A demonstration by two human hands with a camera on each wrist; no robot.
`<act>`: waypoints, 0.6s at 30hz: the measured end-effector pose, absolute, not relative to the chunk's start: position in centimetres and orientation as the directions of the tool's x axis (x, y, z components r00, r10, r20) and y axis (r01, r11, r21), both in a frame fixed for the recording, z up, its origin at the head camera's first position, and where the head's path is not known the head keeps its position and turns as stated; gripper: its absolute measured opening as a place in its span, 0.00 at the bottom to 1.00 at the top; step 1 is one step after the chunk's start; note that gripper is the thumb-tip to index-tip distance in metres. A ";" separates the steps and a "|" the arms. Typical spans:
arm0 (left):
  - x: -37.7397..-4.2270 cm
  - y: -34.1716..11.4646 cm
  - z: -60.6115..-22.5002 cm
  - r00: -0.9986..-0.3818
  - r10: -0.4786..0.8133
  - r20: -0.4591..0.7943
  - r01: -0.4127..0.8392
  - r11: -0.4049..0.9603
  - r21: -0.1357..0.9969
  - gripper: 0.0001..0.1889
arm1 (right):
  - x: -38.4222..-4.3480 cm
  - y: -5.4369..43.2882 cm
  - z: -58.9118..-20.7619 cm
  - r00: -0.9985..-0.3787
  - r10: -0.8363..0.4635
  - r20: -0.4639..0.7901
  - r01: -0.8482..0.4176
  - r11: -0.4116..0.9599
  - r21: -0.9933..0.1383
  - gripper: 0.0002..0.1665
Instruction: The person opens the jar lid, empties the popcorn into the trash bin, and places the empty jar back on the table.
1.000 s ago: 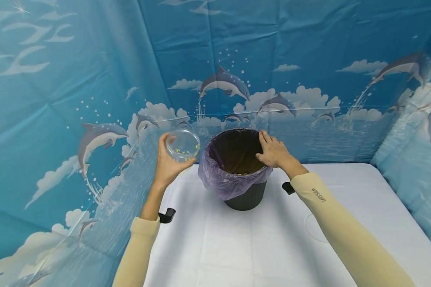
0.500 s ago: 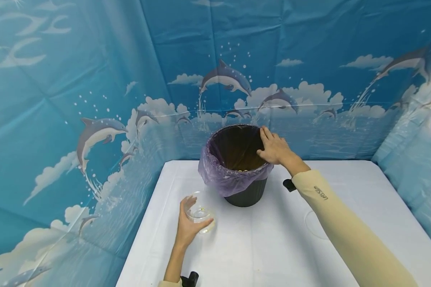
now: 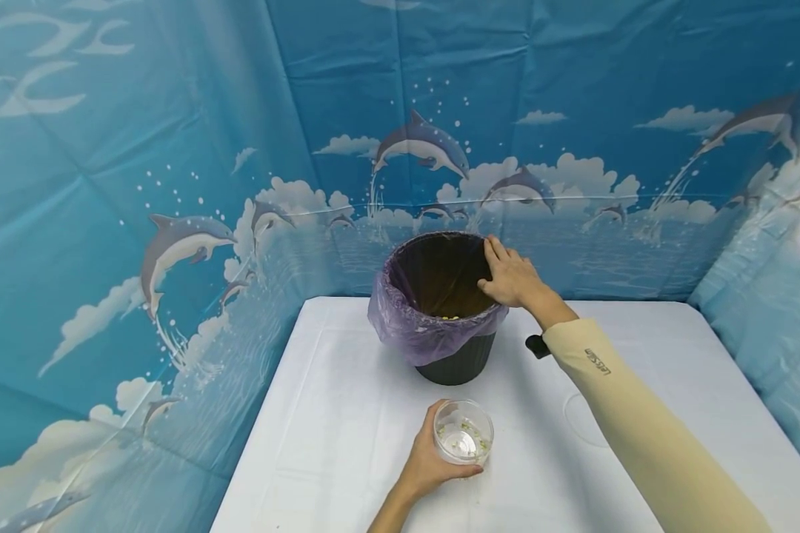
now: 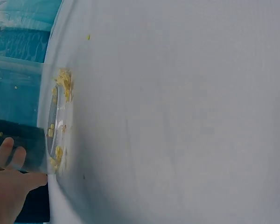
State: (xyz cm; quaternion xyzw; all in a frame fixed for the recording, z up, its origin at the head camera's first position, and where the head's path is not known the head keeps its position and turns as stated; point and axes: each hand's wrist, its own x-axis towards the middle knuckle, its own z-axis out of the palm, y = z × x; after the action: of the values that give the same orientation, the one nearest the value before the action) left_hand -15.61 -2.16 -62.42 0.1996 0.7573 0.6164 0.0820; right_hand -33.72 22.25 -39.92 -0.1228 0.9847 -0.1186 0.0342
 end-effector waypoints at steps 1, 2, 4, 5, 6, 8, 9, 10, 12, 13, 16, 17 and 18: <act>-15.5 -1.9 -62.6 -0.904 0.408 0.129 0.212 0.165 0.963 0.61 | -33.7 22.2 -39.9 -0.967 -0.253 -0.040 -0.236 0.941 -0.244 0.50; -15.4 -1.7 -62.6 -0.901 0.410 0.137 0.222 0.166 0.961 0.61 | -33.7 22.1 -39.9 -0.966 -0.255 -0.041 -0.238 0.939 -0.247 0.51; -15.3 -1.3 -62.8 -0.900 0.410 0.146 0.231 0.166 0.959 0.61 | -33.8 22.1 -39.9 -0.964 -0.261 -0.043 -0.242 0.937 -0.251 0.50; -15.3 -1.2 -62.8 -0.900 0.412 0.146 0.230 0.163 0.959 0.61 | -33.8 22.1 -39.9 -0.964 -0.264 -0.043 -0.245 0.936 -0.253 0.50; -15.2 -1.1 -62.8 -0.900 0.412 0.143 0.229 0.167 0.959 0.62 | -33.9 22.1 -39.9 -0.963 -0.267 -0.042 -0.248 0.935 -0.255 0.50; -15.2 -0.9 -62.8 -0.900 0.419 0.119 0.210 0.178 0.961 0.63 | -33.7 22.4 -39.9 -0.962 -0.268 -0.043 -0.248 0.933 -0.260 0.50; -15.3 -0.9 -62.8 -0.900 0.423 0.102 0.199 0.191 0.961 0.63 | -33.7 22.6 -39.9 -0.962 -0.268 -0.044 -0.247 0.932 -0.267 0.50; -15.3 -0.9 -62.7 -0.898 0.433 0.082 0.189 0.209 0.960 0.64 | -33.6 22.8 -39.9 -0.963 -0.267 -0.043 -0.245 0.928 -0.282 0.50; -15.4 -1.1 -62.5 -0.886 0.463 0.040 0.180 0.262 0.948 0.68 | -33.5 23.4 -40.0 -0.964 -0.264 -0.038 -0.238 0.915 -0.326 0.50; -15.6 -1.4 -62.3 -0.874 0.486 0.019 0.183 0.292 0.939 0.70 | -33.4 23.8 -40.0 -0.965 -0.262 -0.034 -0.234 0.907 -0.351 0.50; -16.6 -3.0 -61.1 -0.828 0.560 -0.022 0.237 0.386 0.892 0.73 | -33.0 24.8 -39.9 -0.968 -0.250 -0.025 -0.212 0.865 -0.454 0.51; -17.2 -3.8 -60.5 -0.814 0.581 -0.021 0.269 0.410 0.872 0.72 | -32.8 25.2 -39.8 -0.969 -0.246 -0.026 -0.202 0.848 -0.490 0.51; -17.9 -4.7 -59.9 -0.803 0.595 -0.019 0.298 0.429 0.852 0.70 | -32.5 25.4 -39.7 -0.969 -0.244 -0.027 -0.194 0.830 -0.523 0.52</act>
State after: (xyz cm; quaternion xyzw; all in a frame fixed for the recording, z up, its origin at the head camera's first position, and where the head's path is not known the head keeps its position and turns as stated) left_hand -17.93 -4.67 -59.86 0.2692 0.8299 0.4614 0.1609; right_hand -32.52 25.45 -39.72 -0.1144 0.9554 -0.2684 0.0465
